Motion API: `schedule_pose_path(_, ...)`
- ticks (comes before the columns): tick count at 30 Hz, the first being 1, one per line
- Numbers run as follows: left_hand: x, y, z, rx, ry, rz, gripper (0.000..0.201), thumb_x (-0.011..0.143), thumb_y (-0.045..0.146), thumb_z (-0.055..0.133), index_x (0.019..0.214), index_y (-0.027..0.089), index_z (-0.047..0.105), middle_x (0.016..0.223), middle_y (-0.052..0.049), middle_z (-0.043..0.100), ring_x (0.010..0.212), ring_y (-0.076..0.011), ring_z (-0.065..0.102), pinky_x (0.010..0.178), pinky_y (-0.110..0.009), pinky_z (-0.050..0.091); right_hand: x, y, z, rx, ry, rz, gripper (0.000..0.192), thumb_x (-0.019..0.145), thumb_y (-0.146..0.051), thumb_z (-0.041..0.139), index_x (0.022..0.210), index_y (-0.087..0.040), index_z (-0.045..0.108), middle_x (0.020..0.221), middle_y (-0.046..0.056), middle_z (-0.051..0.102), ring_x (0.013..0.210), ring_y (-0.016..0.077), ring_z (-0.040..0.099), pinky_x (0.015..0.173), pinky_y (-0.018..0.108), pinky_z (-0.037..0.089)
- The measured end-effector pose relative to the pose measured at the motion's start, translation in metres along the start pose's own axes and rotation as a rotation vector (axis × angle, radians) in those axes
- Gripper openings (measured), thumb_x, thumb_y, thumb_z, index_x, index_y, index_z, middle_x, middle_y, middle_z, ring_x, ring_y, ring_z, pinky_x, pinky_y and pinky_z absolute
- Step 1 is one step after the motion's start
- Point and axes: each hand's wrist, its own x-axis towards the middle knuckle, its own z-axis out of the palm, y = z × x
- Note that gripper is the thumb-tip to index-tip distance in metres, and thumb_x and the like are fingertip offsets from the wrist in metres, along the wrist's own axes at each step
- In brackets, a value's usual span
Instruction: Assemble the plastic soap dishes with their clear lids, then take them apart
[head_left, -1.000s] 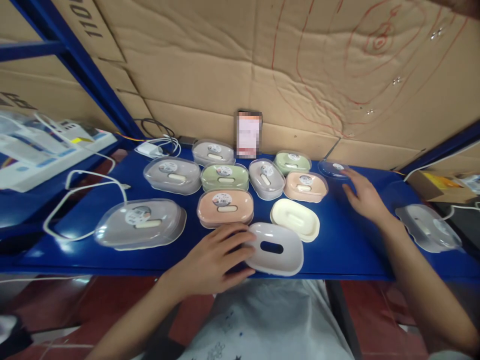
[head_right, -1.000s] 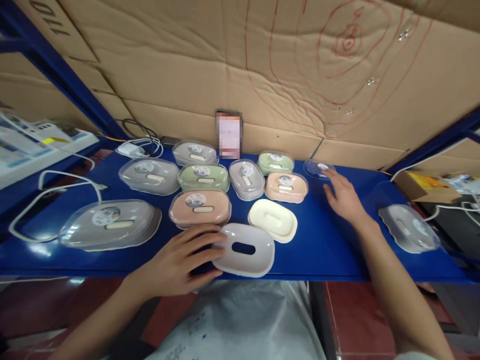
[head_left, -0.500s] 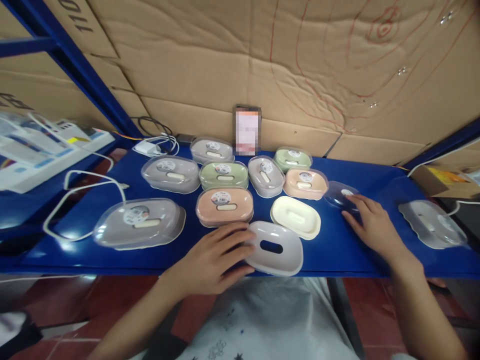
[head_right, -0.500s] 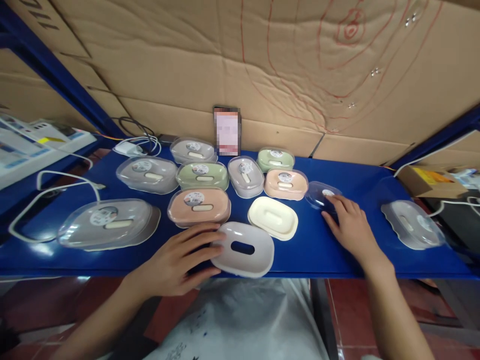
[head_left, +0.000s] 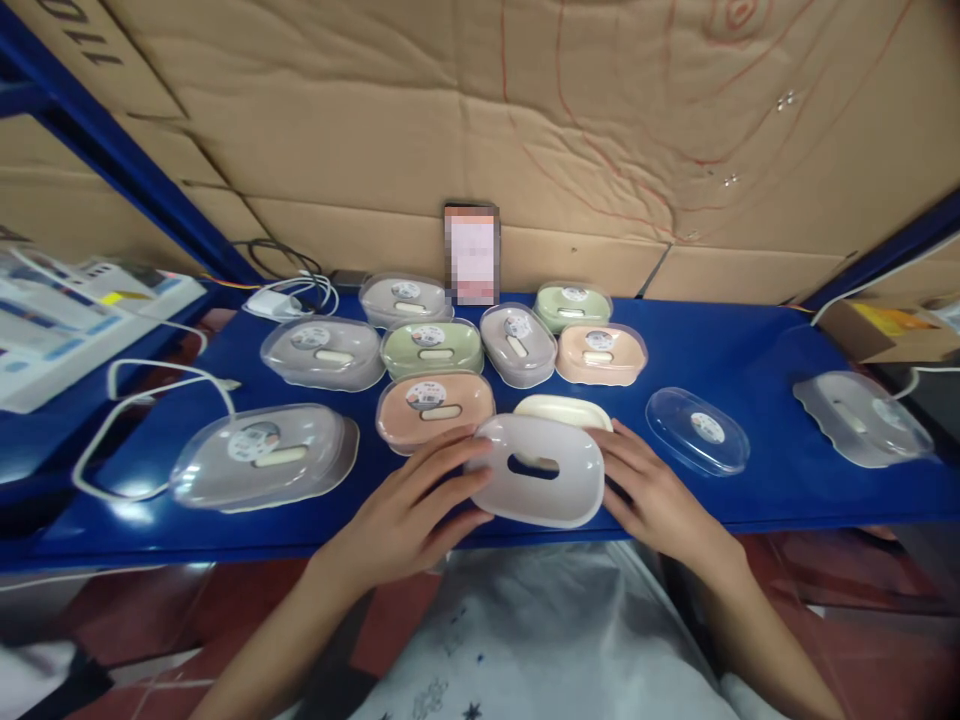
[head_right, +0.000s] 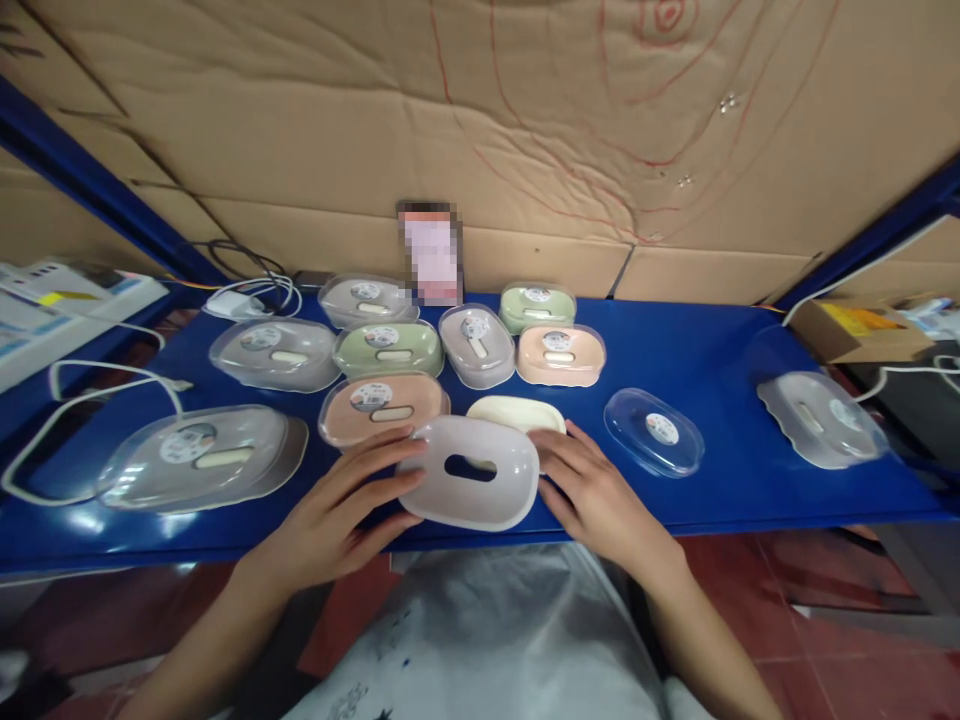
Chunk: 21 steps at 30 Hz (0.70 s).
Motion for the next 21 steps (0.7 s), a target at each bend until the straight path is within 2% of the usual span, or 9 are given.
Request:
schedule_pose_path(3, 0.002, 0.001, 0.001, -0.001, -0.021, 0.004, 0.025, 0.108, 0.026, 0.064, 0.129, 0.014, 0.063, 0.138, -0.019, 0.07, 0.142, -0.0308, 0.06, 0.116, -0.051, 0.058, 0.0, -0.001, 0.003, 0.081, 0.046, -0.059, 0.043, 0.105, -0.021, 0.063, 0.147, -0.028, 0.062, 0.148, 0.009, 0.068, 0.139, 0.026, 0.065, 0.129, 0.058, 0.044)
schedule_pose_path(6, 0.002, 0.001, 0.002, 0.032, -0.03, 0.013, 0.025, 0.105, 0.028, 0.069, 0.126, 0.015, 0.065, 0.135, -0.017, 0.072, 0.138, -0.0313, 0.064, 0.113, -0.051, 0.06, -0.008, 0.0, 0.002, 0.083, 0.205, 0.015, 0.033, 0.102, -0.018, 0.065, 0.133, -0.03, 0.07, 0.135, 0.007, 0.074, 0.13, 0.0274, 0.07, 0.12, 0.056, 0.053)
schedule_pose_path(9, 0.003, 0.005, 0.003, 0.049, 0.017, 0.001, 0.025, 0.103, 0.031, 0.073, 0.123, 0.018, 0.066, 0.13, -0.013, 0.074, 0.132, -0.03, 0.067, 0.109, -0.049, 0.063, -0.015, -0.001, 0.001, 0.088, 0.344, 0.112, 0.043, 0.102, -0.02, 0.066, 0.144, -0.03, 0.062, 0.143, 0.011, 0.069, 0.134, 0.0302, 0.067, 0.112, 0.054, 0.058)
schedule_pose_path(12, 0.009, 0.018, 0.004, 0.072, 0.074, -0.074, 0.025, 0.102, 0.032, 0.076, 0.122, 0.02, 0.067, 0.125, -0.01, 0.075, 0.129, -0.0296, 0.067, 0.107, -0.048, 0.064, -0.018, -0.002, 0.001, 0.063, 0.316, 0.048, 0.065, 0.103, -0.034, 0.069, 0.163, -0.031, 0.045, 0.169, 0.015, 0.045, 0.152, 0.0366, 0.052, 0.117, 0.057, 0.055)
schedule_pose_path(14, 0.015, 0.027, 0.009, 0.087, 0.083, -0.114, 0.027, 0.101, 0.031, 0.077, 0.123, 0.018, 0.067, 0.125, -0.01, 0.074, 0.13, -0.0303, 0.065, 0.108, -0.047, 0.063, -0.017, -0.001, 0.002, 0.024, 0.264, -0.019, 0.071, 0.103, -0.038, 0.071, 0.167, -0.033, 0.041, 0.175, 0.013, 0.037, 0.155, 0.0383, 0.047, 0.119, 0.058, 0.053)
schedule_pose_path(18, 0.024, 0.029, 0.025, 0.057, 0.09, -0.115, 0.025, 0.104, 0.03, 0.072, 0.123, 0.016, 0.066, 0.128, -0.012, 0.072, 0.132, -0.0302, 0.064, 0.109, -0.048, 0.063, -0.013, 0.0, 0.003, 0.035, 0.274, -0.02, 0.066, 0.102, -0.024, 0.072, 0.162, -0.033, 0.048, 0.165, 0.011, 0.051, 0.152, 0.0355, 0.051, 0.121, 0.059, 0.051)
schedule_pose_path(21, 0.025, 0.023, 0.033, 0.043, 0.086, -0.128, 0.024, 0.106, 0.031, 0.069, 0.124, 0.017, 0.065, 0.129, -0.012, 0.071, 0.131, -0.0296, 0.066, 0.106, -0.048, 0.065, -0.01, 0.001, 0.005, 0.059, 0.238, 0.016, 0.057, 0.101, -0.023, 0.072, 0.155, -0.029, 0.055, 0.161, 0.013, 0.055, 0.151, 0.034, 0.052, 0.122, 0.058, 0.051)
